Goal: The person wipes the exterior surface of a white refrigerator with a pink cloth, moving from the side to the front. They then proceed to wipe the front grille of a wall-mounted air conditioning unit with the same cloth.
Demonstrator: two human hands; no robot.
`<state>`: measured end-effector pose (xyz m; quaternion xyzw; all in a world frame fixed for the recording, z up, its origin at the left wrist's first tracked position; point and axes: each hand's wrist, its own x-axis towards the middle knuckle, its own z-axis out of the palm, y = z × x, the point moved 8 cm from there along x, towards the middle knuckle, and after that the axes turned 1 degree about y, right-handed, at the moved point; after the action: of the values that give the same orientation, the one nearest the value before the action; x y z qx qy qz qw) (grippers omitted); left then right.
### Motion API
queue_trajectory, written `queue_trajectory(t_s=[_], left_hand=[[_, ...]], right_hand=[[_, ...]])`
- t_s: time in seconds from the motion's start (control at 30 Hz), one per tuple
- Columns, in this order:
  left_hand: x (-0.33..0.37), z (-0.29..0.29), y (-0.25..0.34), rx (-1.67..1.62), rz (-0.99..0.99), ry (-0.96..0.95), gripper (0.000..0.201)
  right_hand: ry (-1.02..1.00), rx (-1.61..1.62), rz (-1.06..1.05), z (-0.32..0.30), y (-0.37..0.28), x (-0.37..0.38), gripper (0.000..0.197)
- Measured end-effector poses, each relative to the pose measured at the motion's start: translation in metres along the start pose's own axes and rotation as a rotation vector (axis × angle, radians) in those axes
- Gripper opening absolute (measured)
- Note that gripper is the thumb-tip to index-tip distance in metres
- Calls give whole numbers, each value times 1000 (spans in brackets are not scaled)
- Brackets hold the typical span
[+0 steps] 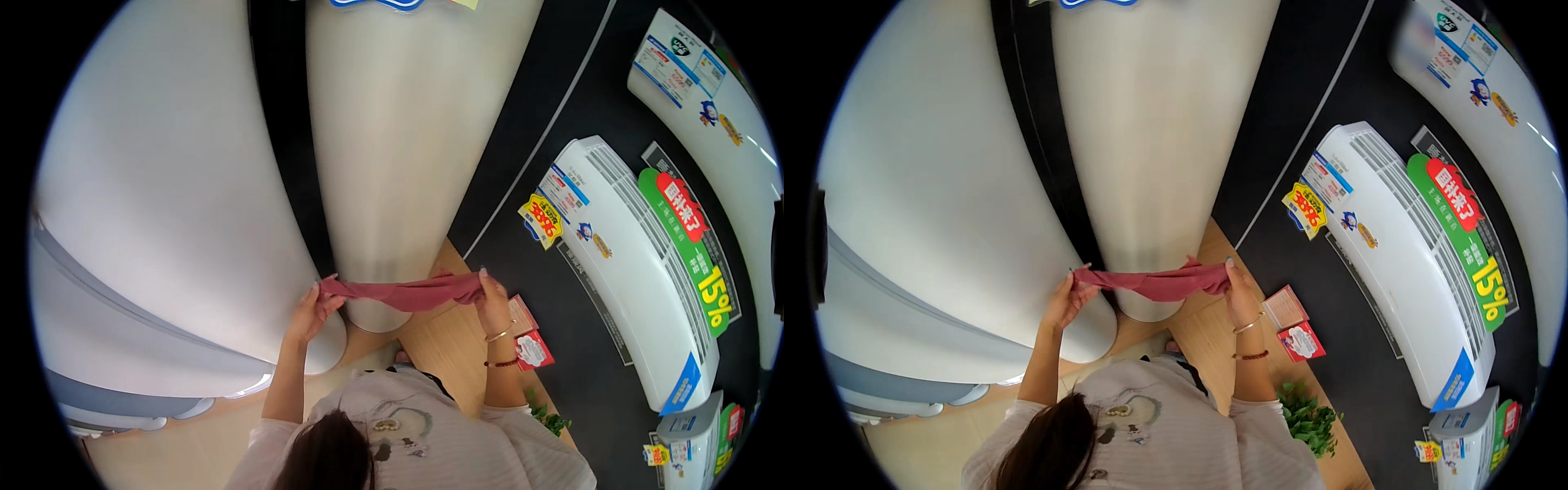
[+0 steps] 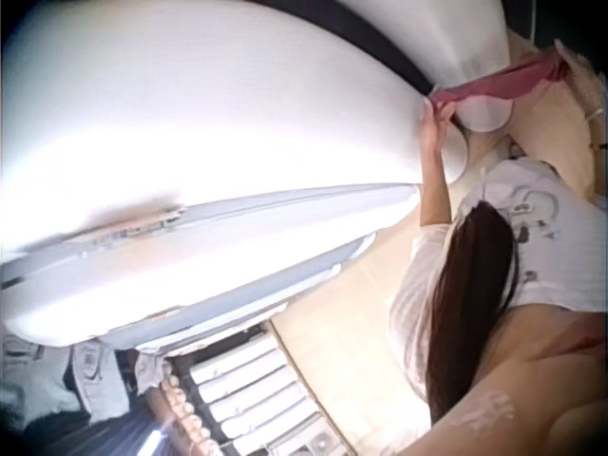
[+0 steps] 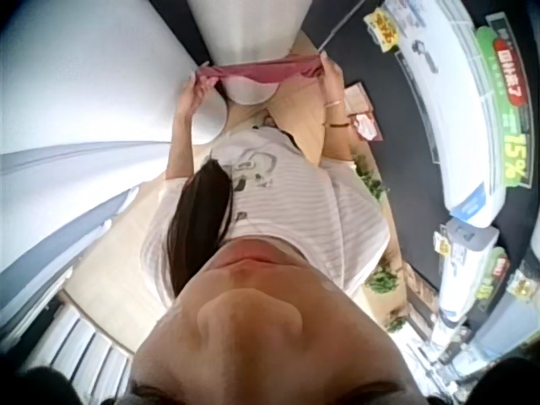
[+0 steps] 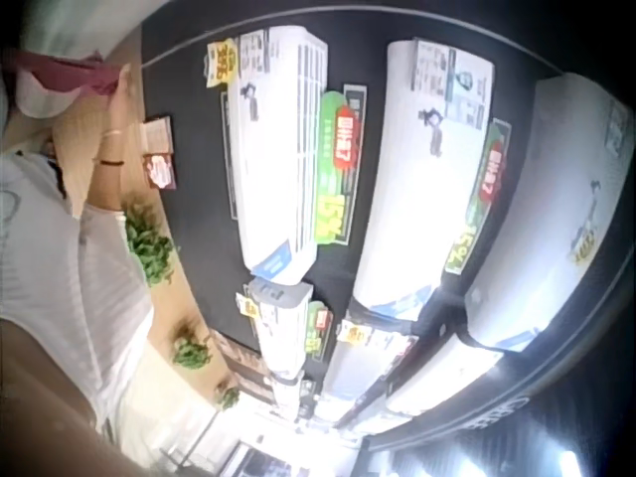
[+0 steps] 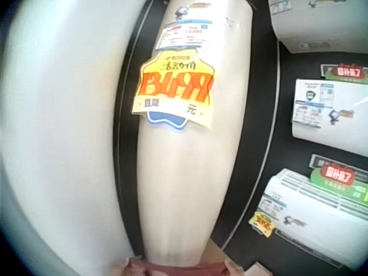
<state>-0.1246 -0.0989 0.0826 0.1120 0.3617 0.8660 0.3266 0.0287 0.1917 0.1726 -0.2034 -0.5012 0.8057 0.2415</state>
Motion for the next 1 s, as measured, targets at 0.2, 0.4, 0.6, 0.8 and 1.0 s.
queue_trajectory(t_s=[0.2, 0.4, 0.6, 0.8, 1.0], left_hand=[[11, 88, 78, -76, 442, -315, 34], [55, 97, 35, 596, 89, -15, 37], [36, 139, 81, 657, 307, 187, 33], [32, 111, 84, 644, 348, 493, 25], [32, 123, 83, 415, 477, 294, 24]], right_hand=[[-278, 292, 2, -9, -44, 39, 23], [-288, 341, -15, -29, -64, 96, 18], [-283, 297, 111, -5, -85, 111, 20], [-250, 410, 276, -3, -54, 140, 21], [-144, 291, 362, -11, -56, 136, 24]])
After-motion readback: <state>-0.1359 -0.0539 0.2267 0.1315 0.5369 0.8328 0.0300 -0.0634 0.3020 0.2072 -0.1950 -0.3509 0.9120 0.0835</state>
